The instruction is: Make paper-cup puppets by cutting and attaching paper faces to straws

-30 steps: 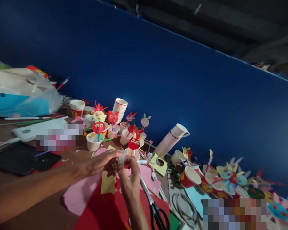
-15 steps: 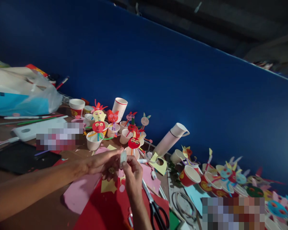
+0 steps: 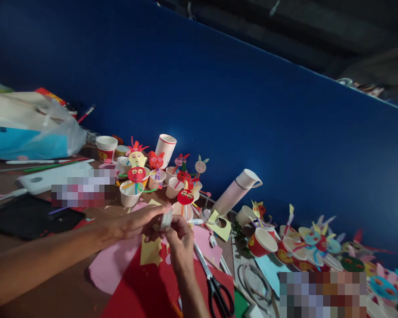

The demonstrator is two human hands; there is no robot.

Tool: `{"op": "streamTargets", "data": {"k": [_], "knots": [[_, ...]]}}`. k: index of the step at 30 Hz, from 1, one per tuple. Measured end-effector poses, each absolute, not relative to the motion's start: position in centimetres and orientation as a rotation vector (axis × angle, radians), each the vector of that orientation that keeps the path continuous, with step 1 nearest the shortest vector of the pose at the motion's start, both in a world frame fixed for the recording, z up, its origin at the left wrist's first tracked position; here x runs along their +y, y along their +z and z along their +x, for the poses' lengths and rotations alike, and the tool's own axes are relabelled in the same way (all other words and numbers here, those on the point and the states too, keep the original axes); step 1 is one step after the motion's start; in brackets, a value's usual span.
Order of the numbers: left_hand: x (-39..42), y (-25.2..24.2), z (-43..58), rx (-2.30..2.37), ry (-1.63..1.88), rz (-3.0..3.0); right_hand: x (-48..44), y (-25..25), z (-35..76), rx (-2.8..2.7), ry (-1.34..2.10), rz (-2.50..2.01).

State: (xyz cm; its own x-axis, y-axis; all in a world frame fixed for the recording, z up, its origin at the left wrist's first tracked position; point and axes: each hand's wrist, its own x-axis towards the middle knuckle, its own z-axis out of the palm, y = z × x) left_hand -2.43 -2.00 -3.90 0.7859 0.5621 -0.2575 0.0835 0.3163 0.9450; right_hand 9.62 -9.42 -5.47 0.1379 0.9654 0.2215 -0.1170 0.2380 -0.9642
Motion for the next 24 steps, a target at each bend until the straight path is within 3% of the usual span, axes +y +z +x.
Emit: {"op": "streamTargets", "data": {"k": [11, 18, 24], "knots": [[-1.7, -4.0, -2.4, 0.604, 0.092, 1.158, -9.5, -6.2, 10.0, -1.103, 1.007, -1.012], [-2.0, -3.1, -3.0, 0.739, 0.444, 1.688, -9.1, -7.2, 10.5, -1.012, 0.921, -1.119], [-2.5, -3.4, -2.9, 0.688, 0.559, 1.725, -9.3, -6.6, 10.3, -1.02, 0.95, -1.086]]}}
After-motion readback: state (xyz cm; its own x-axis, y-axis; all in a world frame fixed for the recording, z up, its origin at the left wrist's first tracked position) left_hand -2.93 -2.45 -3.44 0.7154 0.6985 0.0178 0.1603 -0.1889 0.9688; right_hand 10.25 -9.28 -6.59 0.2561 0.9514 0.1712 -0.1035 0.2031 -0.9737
